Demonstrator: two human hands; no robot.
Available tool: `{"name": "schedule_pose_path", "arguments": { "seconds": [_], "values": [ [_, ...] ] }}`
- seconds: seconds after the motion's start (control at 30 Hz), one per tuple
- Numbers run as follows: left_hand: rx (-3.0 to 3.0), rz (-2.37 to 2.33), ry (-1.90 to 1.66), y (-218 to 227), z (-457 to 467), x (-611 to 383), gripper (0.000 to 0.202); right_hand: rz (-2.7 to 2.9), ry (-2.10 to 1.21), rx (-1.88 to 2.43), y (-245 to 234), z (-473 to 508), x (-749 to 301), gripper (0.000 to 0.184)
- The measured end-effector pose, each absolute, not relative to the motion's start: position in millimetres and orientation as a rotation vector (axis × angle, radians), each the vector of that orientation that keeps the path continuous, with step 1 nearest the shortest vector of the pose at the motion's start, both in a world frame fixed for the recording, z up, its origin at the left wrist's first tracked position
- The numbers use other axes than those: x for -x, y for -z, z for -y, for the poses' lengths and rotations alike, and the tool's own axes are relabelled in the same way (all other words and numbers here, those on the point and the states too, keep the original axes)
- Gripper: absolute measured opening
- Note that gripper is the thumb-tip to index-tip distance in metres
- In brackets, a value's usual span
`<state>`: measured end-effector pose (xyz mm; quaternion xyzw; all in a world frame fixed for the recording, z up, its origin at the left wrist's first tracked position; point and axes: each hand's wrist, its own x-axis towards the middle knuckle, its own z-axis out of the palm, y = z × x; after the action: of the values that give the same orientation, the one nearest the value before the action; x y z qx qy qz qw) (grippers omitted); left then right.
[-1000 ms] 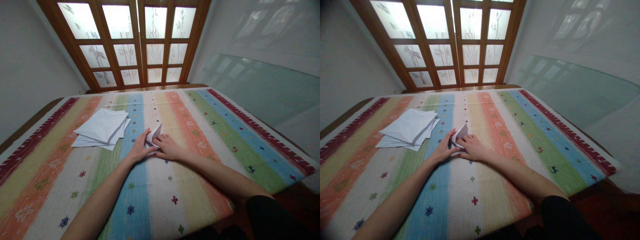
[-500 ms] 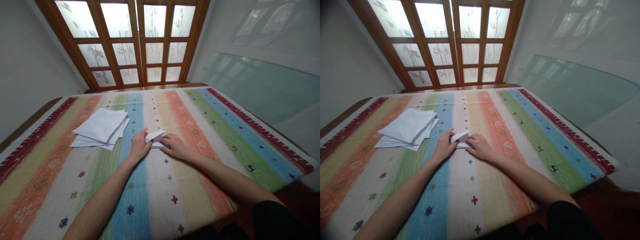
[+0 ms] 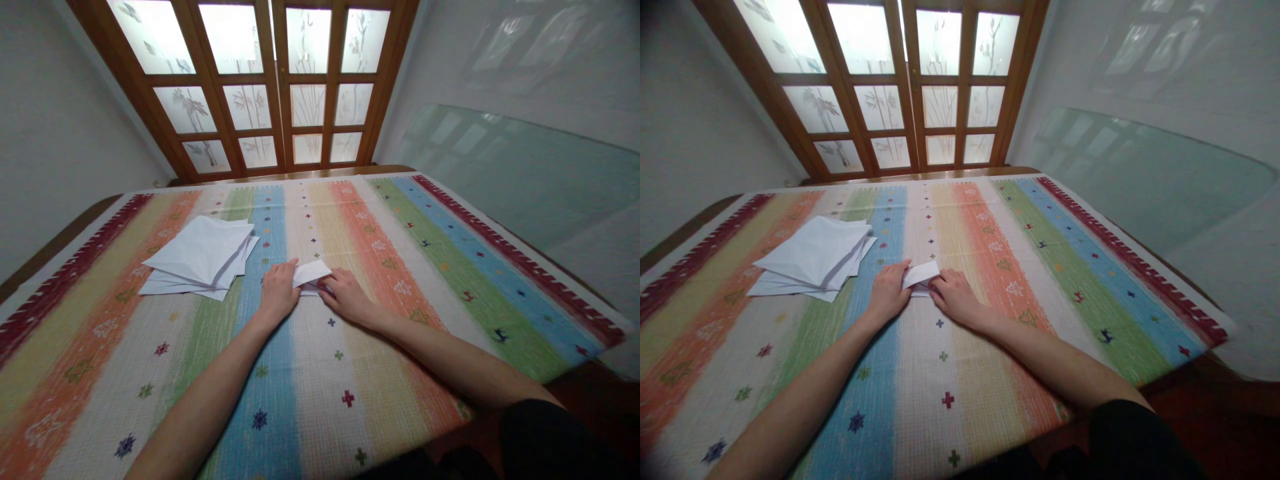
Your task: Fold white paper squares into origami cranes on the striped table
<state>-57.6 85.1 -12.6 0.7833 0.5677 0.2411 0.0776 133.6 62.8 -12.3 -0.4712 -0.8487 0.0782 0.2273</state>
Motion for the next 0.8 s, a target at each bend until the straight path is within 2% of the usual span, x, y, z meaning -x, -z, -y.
{"name": "schedule_pose_path", "arguments": {
  "seconds": [0.17, 0.33, 0.43, 0.53, 0.73, 0.8],
  "values": [
    [-2.132, -1.586, -0.975, 13.0, -91.2, 61.6, 0.025, 2.307, -0.302, 1.207, 14.7, -61.5, -134.1, 0.011],
    [-2.091, -1.471, -1.05, 12.5, -93.1, 67.9, 0.026, 2.247, -0.329, 0.961, 11.3, -60.7, -145.0, 0.019],
    [-2.065, -1.36, -1.068, 12.5, -94.6, 71.4, 0.027, 2.202, -0.133, 0.892, 9.7, -68.0, -156.3, 0.032],
    [-2.04, -1.236, -1.034, 13.2, -96.3, 73.7, 0.029, 2.276, 0.158, 0.841, 8.5, -81.9, -166.4, 0.036],
    [-2.166, -1.073, -1.061, 17.6, -97.2, 71.6, 0.022, 2.348, 0.68, 0.522, 5.1, -101.7, -170.9, 0.019],
    [-2.23, -1.154, -1.223, 18.7, -95.8, 70.5, 0.031, 2.336, 0.789, 0.504, 4.6, -100.0, -168.7, 0.019]
  ]
}}
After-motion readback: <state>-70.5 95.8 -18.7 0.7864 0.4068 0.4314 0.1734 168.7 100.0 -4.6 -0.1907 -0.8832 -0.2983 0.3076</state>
